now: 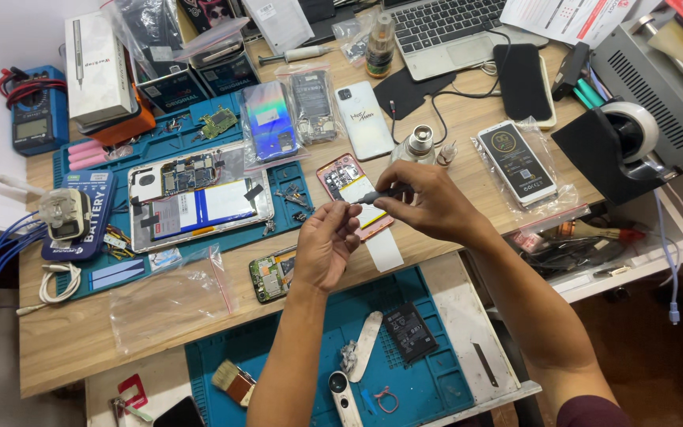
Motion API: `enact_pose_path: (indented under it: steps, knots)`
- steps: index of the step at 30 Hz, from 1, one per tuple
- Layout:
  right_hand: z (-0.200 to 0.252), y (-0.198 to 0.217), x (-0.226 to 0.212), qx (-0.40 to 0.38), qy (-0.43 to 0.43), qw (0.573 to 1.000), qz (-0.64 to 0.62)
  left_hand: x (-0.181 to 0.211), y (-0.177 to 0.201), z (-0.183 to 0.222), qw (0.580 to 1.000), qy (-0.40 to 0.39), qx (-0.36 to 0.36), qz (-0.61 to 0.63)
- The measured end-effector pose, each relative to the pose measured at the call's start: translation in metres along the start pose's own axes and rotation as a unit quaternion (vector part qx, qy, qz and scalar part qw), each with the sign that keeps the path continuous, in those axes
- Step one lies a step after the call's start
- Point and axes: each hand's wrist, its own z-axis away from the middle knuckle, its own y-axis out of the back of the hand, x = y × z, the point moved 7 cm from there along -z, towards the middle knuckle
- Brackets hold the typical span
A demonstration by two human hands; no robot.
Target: The person disassembles a smartphone on a workbench, using a screwdriver to remove screws and a plastic pry tool to separate components. They handle the motherboard, battery, and internal connectors while working on the device.
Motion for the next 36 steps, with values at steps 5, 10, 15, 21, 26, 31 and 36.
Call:
enact_pose_path:
  steps: [5,10,15,21,26,31,36]
  knots:
    - [0.002,0.001,0.004,0.020,0.002,1.000,0.006,0.020,-0.006,-0.003,0.983,-0.074,0.054,-0.159]
    - [0.008,0.012,0.005,0.054,-0.007,0.998,0.013,0.071,-0.013,-0.026,0.804,-0.251,0.080,-0.533]
    - [0.011,0.013,0.009,0.054,-0.007,0.998,0.030,0.071,-0.025,-0.054,0.562,-0.273,0.089,-0.776]
    - [0.012,0.015,0.006,0.056,-0.003,0.998,0.035,0.065,-0.021,-0.062,0.571,-0.246,0.046,-0.782]
    - [0.012,0.013,0.005,0.052,-0.002,0.998,0.031,0.073,-0.025,-0.045,0.574,-0.269,0.044,-0.772]
    - [0.013,0.010,0.001,0.040,-0.005,0.999,0.035,0.098,-0.032,0.013,0.593,-0.332,0.040,-0.732]
    - [0.008,-0.012,-0.016,-0.023,0.006,0.998,0.065,0.097,-0.012,0.080,0.574,-0.335,0.082,-0.743]
